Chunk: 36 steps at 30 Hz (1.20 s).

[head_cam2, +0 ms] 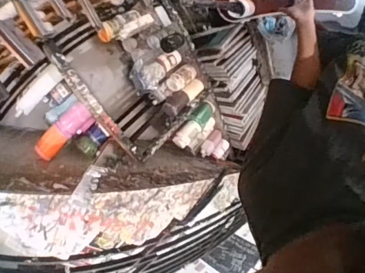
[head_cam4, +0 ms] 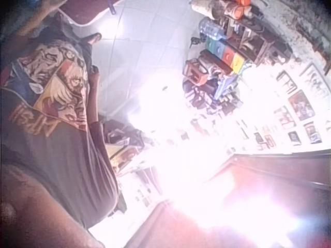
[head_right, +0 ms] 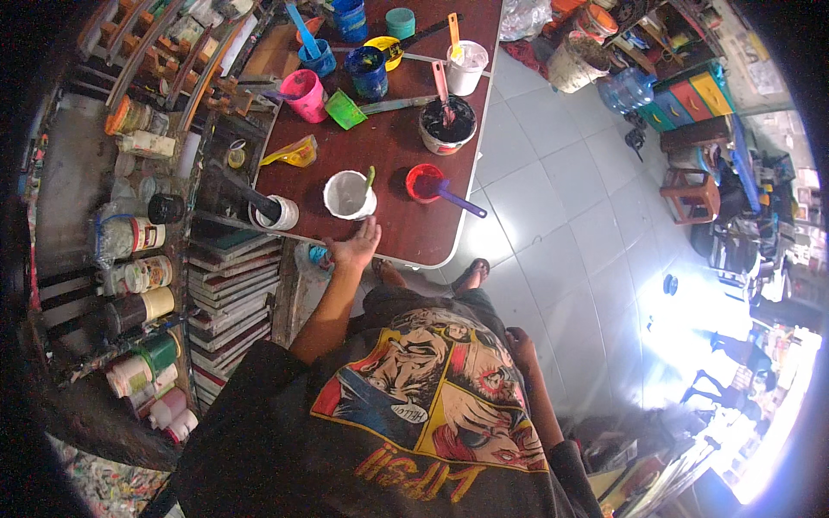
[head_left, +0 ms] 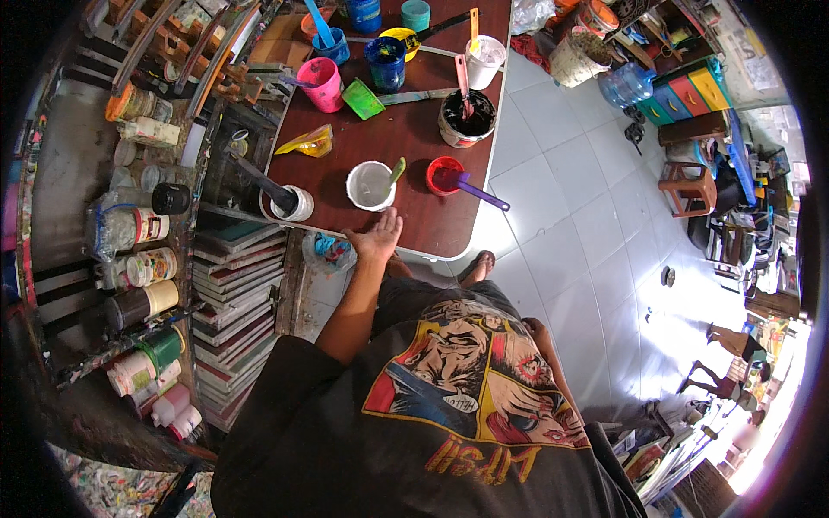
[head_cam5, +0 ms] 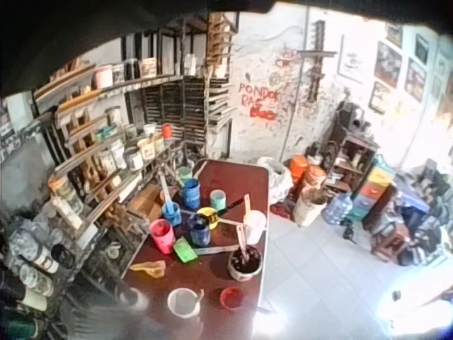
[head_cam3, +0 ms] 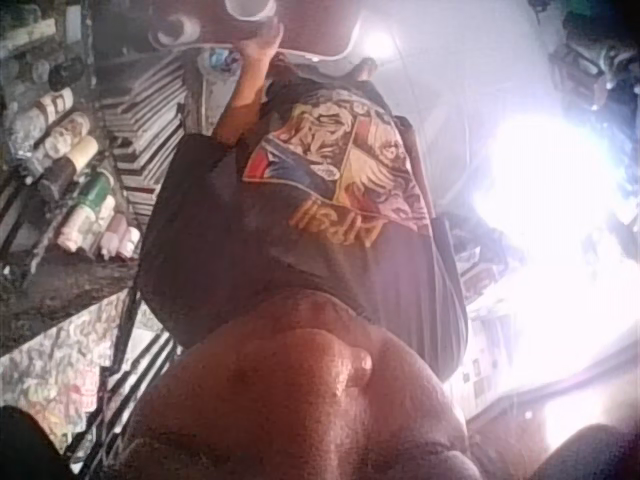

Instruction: The person uses a wrench to tighten bolts on a screen frame, wipes the surface with a cloth, and then stacks the finished screen with others. The person also moves around the workshop to retrieve tools and materials.

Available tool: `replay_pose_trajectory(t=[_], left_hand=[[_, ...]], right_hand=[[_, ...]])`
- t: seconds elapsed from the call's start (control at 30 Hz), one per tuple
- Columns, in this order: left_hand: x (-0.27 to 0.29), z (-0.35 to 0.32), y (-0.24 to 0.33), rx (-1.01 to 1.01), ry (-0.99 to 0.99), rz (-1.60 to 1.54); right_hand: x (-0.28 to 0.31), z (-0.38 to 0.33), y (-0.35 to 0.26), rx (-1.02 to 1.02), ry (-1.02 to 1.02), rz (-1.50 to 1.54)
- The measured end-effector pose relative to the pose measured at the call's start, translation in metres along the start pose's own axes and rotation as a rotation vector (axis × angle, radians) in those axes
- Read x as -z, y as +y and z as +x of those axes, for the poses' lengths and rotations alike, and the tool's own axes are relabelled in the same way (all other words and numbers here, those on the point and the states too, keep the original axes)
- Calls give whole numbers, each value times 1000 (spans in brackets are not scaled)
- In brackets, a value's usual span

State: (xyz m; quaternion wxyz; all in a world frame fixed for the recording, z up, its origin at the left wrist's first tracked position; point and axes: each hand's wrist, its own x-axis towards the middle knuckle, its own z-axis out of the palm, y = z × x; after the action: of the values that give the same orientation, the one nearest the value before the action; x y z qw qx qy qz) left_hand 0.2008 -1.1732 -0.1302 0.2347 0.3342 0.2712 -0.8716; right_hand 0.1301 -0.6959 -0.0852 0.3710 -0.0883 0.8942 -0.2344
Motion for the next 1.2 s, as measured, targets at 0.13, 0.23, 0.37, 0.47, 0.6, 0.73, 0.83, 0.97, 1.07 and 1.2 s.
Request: replay_pose_trajectory(t=[0.13,0.23,0.37,0.47,0.6,0.73,0.83,0.97,1.07,1.2], left_hand=[[10,-1,-11,-255,106,168],[35,4,-39,-270,149,543],[82,16,-94,-281,147,802],[113,22,-142,-293,212,901],[134,20,-191,-270,239,909],[137,25,-208,-275,342,1114],[144,22,-206,-408,348,1368],[158,20,-202,-438,565,1693],[172,26,-205,-365,651,1889],[178,57,-220,-638,174,2560]], right_hand=[[19,19,21,18,-23,17],[39,37,51,37,-52,78],[82,67,109,46,-22,117],[123,84,160,13,18,138],[177,87,233,-97,80,109],[213,93,288,-216,141,168],[228,110,299,-364,157,358],[247,151,270,-324,141,467],[266,193,227,-217,99,387],[308,257,173,36,41,267]])
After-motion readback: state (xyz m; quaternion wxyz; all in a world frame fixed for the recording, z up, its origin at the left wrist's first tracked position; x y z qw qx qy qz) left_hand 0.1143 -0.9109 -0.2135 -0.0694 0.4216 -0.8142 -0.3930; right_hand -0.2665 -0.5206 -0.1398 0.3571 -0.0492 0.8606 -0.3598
